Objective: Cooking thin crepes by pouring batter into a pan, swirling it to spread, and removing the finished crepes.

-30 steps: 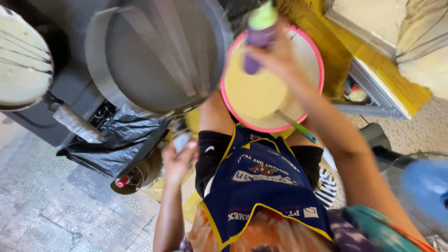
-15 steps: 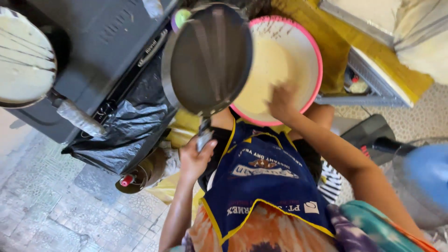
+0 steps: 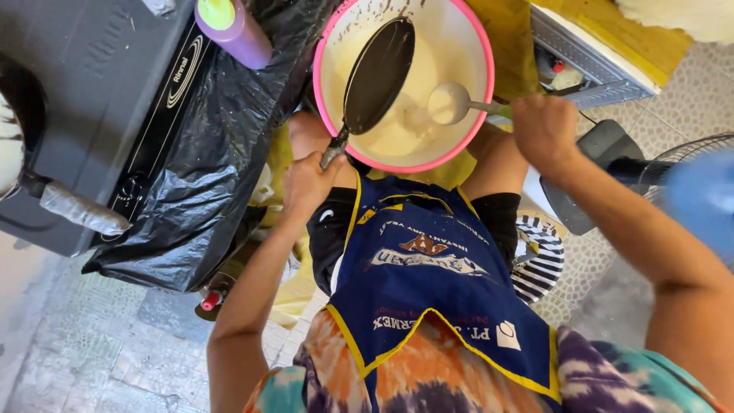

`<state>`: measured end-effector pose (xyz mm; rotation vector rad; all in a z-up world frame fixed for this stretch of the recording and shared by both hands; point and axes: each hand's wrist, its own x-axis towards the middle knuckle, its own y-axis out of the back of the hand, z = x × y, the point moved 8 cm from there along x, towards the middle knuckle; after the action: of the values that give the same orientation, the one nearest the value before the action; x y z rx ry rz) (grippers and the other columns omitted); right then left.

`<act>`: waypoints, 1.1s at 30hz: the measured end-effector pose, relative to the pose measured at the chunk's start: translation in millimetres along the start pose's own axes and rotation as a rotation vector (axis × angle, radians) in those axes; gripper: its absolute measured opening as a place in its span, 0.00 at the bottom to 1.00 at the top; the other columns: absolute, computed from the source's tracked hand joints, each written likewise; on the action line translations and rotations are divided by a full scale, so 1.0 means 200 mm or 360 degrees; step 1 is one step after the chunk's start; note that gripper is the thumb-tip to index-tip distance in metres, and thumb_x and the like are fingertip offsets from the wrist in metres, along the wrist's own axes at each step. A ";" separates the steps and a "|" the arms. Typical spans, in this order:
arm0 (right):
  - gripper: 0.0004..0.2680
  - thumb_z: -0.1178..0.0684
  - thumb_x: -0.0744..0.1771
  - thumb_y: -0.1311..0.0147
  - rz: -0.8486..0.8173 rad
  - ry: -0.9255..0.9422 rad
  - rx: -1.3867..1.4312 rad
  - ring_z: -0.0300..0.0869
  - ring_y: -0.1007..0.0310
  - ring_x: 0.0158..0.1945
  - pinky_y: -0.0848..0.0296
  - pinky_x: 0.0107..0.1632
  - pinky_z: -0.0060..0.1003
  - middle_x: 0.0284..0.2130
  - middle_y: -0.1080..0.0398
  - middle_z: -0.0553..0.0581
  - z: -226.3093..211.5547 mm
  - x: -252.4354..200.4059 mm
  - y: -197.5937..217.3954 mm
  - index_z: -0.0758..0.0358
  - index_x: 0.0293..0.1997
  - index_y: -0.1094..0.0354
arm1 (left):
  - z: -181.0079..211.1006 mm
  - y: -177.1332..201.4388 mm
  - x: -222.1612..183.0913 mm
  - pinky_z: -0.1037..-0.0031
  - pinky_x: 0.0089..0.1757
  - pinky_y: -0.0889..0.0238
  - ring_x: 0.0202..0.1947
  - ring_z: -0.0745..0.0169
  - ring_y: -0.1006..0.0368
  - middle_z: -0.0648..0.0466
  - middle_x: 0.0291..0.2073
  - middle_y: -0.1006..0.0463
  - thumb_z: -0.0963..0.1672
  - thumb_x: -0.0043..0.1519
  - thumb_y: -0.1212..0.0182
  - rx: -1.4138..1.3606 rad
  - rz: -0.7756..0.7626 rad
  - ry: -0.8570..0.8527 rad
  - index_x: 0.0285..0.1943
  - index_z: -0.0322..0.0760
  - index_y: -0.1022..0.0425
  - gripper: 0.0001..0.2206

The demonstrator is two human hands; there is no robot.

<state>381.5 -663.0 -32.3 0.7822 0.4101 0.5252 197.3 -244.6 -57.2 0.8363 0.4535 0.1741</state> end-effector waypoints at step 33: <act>0.18 0.47 0.61 0.35 0.1065 -0.0459 0.0385 0.37 0.27 0.29 0.28 0.32 0.30 0.31 0.32 0.43 0.25 0.02 1.18 0.39 0.57 0.21 | 0.05 -0.50 0.11 0.81 0.16 0.38 0.11 0.67 0.33 0.55 0.16 0.32 0.60 0.64 0.41 -0.2209 -0.0677 0.0524 0.37 0.37 0.28 0.25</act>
<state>342.6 -547.2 176.6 1.2187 -0.0736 0.9797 219.1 -309.9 -133.8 -0.6612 0.6606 0.1833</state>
